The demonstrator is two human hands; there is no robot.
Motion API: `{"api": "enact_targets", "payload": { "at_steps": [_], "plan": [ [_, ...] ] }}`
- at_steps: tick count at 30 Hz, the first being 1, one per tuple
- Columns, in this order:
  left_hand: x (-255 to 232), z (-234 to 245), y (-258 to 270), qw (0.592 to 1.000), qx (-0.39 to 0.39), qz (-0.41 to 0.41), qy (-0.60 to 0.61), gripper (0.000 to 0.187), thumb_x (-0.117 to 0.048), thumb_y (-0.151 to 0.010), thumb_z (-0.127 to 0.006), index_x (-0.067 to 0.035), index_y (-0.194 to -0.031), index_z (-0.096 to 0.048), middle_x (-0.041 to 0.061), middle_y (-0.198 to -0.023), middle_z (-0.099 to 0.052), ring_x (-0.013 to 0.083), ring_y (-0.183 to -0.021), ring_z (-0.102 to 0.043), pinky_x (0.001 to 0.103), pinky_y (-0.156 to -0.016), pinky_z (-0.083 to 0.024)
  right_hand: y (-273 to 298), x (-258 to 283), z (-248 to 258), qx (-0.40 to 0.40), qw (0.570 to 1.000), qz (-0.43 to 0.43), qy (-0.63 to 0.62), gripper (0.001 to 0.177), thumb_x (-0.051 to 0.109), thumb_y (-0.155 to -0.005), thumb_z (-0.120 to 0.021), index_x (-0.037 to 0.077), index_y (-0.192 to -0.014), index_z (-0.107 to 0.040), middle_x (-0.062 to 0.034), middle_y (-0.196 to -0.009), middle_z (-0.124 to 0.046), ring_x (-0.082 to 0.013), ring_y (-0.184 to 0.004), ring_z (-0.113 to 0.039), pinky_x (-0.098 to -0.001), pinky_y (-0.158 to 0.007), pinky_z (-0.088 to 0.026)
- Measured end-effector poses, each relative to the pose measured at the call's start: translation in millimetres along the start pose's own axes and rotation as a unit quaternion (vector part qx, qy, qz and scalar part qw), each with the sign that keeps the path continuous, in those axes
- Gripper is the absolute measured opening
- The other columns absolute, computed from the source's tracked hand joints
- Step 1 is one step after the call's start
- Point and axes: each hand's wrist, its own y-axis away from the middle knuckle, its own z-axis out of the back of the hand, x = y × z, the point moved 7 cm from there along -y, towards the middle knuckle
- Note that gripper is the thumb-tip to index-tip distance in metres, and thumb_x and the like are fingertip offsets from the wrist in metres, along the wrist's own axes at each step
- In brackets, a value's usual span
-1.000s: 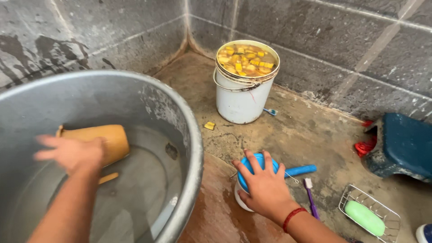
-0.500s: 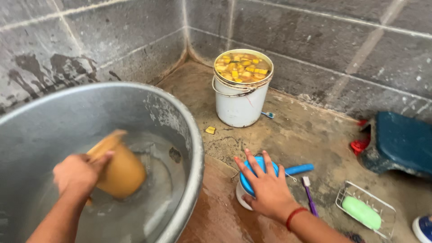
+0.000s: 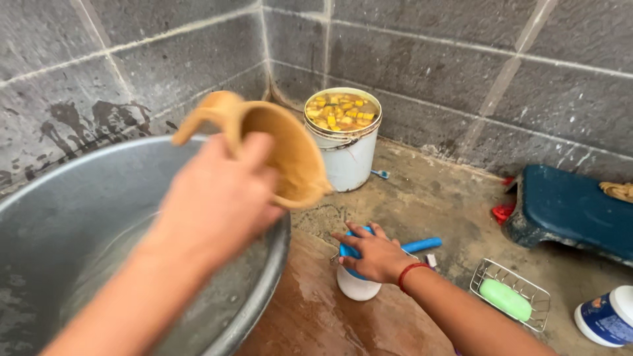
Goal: The person cleans a tiled area using a cloth and a sponge. They wipe a black surface and the surrounding tiles, then wash a plastic jug and a container with a blue lid. The person also handles a bottle of cleaning liquid and a toothbrush.
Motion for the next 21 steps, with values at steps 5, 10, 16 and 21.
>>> {"api": "enact_targets", "payload": {
  "at_steps": [5,10,16,21],
  "plan": [
    [-63.7,2.6,-16.1,0.979,-0.103,-0.115,-0.131,0.017,-0.017,-0.074,-0.068,-0.002,-0.076,-0.075,0.011,-0.106,-0.055,0.0371,-0.097,-0.057,0.045,-0.087,-0.049,-7.9,-10.9,-7.6,0.002,1.000,0.000,-0.010,0.067,0.053,-0.093,-0.056,0.048,-0.156,-0.032,0.0081,-0.171,-0.017,-0.0353,-0.159,-0.009,-0.0698,-0.119,-0.026],
    [-82.8,-1.0,-16.9,0.968,-0.118,-0.147,-0.164,0.024,-0.020,-0.072,-0.065,0.001,-0.078,-0.076,0.011,-0.108,-0.054,0.0389,-0.097,-0.056,0.045,-0.091,-0.049,-11.9,-17.3,-5.5,-0.016,0.999,0.018,-0.024,0.063,0.054,-0.097,-0.052,0.043,-0.156,-0.036,0.0024,-0.168,-0.025,-0.0363,-0.159,-0.009,-0.0641,-0.123,-0.024],
    [-85.6,-6.0,-14.1,0.961,-0.146,-0.163,-0.170,0.030,-0.021,-0.075,-0.064,0.003,-0.089,-0.076,0.011,-0.111,-0.054,0.0380,-0.100,-0.055,0.045,-0.095,-0.049,0.2,-7.8,-23.6,-0.038,0.997,0.031,0.064,0.064,0.054,-0.101,-0.047,0.032,-0.159,-0.032,-0.0072,-0.169,-0.018,-0.0353,-0.158,-0.005,-0.0719,-0.121,-0.011],
    [-93.5,-1.8,-12.9,0.956,-0.179,-0.171,-0.155,0.033,-0.022,-0.078,-0.064,0.003,-0.096,-0.076,0.010,-0.110,-0.053,0.0387,-0.106,-0.055,0.045,-0.100,-0.049,4.6,-15.5,-14.3,-0.093,0.993,-0.014,-0.069,0.107,0.055,-0.074,-0.077,0.023,-0.162,-0.024,-0.0114,-0.172,-0.008,-0.0308,-0.156,-0.001,-0.0691,-0.115,-0.015]
  ]
}}
